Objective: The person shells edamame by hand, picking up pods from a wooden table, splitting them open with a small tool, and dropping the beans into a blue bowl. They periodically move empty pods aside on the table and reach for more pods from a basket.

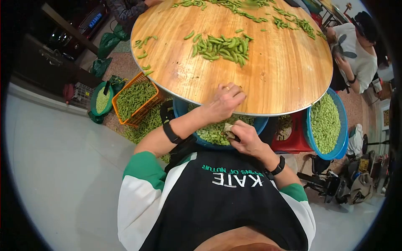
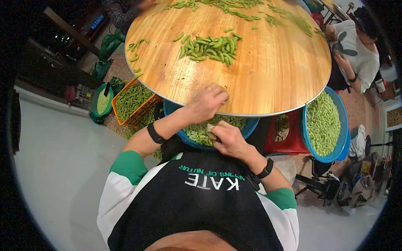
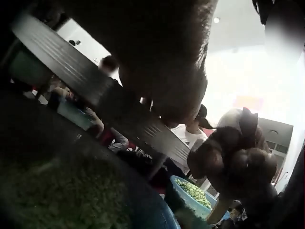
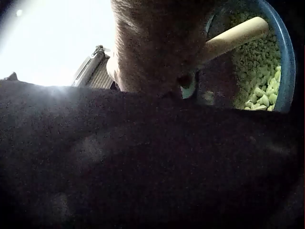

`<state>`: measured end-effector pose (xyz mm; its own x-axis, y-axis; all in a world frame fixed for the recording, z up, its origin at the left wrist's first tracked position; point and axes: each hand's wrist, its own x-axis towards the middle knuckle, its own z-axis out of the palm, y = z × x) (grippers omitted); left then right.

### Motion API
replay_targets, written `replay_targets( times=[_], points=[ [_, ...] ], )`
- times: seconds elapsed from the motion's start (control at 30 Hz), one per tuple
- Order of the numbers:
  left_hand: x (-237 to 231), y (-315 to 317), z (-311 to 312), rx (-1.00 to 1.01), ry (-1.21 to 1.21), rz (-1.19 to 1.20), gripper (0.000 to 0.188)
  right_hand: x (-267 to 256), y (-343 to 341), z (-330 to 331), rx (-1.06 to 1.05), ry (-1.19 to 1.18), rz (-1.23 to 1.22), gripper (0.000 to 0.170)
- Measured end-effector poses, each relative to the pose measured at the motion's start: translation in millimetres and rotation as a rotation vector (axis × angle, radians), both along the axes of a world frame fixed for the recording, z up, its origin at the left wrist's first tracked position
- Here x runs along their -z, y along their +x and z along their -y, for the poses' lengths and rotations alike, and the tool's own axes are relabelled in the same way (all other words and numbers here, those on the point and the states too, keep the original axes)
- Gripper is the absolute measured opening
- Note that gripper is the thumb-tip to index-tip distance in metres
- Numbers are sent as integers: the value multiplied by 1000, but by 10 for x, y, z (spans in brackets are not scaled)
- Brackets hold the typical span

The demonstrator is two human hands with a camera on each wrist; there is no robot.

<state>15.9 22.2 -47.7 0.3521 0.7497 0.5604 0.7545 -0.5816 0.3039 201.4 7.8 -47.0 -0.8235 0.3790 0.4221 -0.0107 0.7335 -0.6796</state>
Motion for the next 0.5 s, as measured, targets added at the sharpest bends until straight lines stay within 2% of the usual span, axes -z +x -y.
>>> replay_targets(
  times=[0.03, 0.07, 0.1, 0.13, 0.2, 0.23, 0.27, 0.37, 0.43, 0.47, 0.5],
  points=[
    [-1, -97, 55, -2, -2, -2, 17, 23, -9, -3, -11, -4, -39, 25],
    [-19, -251, 129, -87, -8, -94, 16, 40, -21, -25, -22, -5, -80, 25],
    [-49, -430, 201, -172, -12, -188, 15, 50, -13, -50, -25, -2, -85, 25],
    [-100, -667, 246, -217, 42, -174, 13, 65, 18, -59, -43, -39, -32, 25],
    [-138, -1158, 367, -587, 1, -311, 12, 117, 20, -59, -62, -69, 9, 25],
    [-235, -1277, 448, -797, -93, -415, 13, 166, 13, -45, -90, -86, 23, 25],
    [-313, -1387, 467, -949, -46, -613, 15, 187, 18, -33, -119, -100, 40, 25],
    [-470, -1513, 145, -922, -17, -496, 17, 86, -66, -11, -156, -51, 54, 28],
    [-346, -1492, -244, -726, -17, -152, 18, 93, -73, -27, -134, -7, 118, 28],
    [-281, -1456, -410, -729, 17, -138, 18, 42, -77, -35, -107, -13, 102, 26],
    [-203, -1414, -565, -763, -59, -118, 18, 39, -66, -54, -113, -42, 95, 26]
  ],
)
